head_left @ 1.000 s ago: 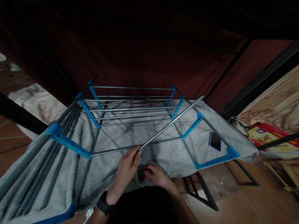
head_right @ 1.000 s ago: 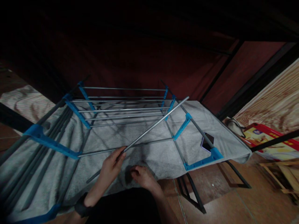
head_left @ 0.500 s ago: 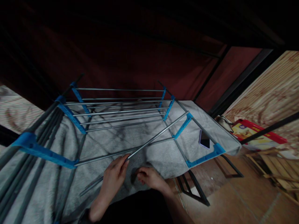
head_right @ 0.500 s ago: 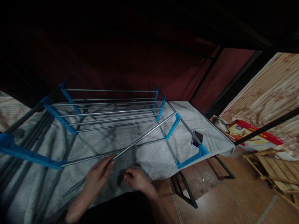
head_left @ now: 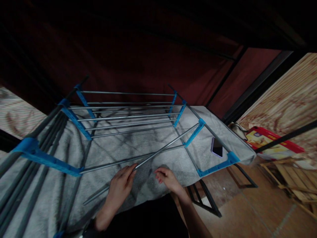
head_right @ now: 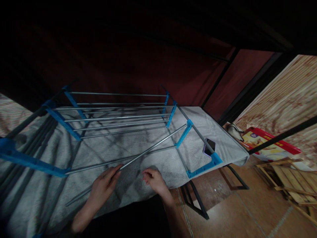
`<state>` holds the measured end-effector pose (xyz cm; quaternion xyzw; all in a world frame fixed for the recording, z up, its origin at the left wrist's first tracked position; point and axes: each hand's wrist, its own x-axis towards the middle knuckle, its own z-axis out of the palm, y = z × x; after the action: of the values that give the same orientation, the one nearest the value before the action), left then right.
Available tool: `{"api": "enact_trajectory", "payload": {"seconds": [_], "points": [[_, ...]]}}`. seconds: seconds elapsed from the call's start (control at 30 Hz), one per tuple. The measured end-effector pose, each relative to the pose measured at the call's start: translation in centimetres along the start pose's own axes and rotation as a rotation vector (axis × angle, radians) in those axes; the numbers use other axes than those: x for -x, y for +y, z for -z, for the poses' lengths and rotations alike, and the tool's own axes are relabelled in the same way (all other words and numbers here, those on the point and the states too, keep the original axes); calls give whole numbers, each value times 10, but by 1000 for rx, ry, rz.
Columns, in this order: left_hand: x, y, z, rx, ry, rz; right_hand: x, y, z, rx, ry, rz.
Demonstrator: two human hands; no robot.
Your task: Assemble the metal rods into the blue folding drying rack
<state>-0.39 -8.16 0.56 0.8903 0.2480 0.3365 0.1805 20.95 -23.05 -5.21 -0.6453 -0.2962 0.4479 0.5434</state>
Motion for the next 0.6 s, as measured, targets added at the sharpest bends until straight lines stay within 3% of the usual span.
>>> {"api": "enact_trajectory", "payload": {"seconds": [0.3, 0.6], "points": [[4, -6, -3, -43, -9, -34, 1, -12, 24, -385, 276, 42], [15, -11, -4, -46, -96, -16, 2, -9, 36, -726, 383, 45]]}}
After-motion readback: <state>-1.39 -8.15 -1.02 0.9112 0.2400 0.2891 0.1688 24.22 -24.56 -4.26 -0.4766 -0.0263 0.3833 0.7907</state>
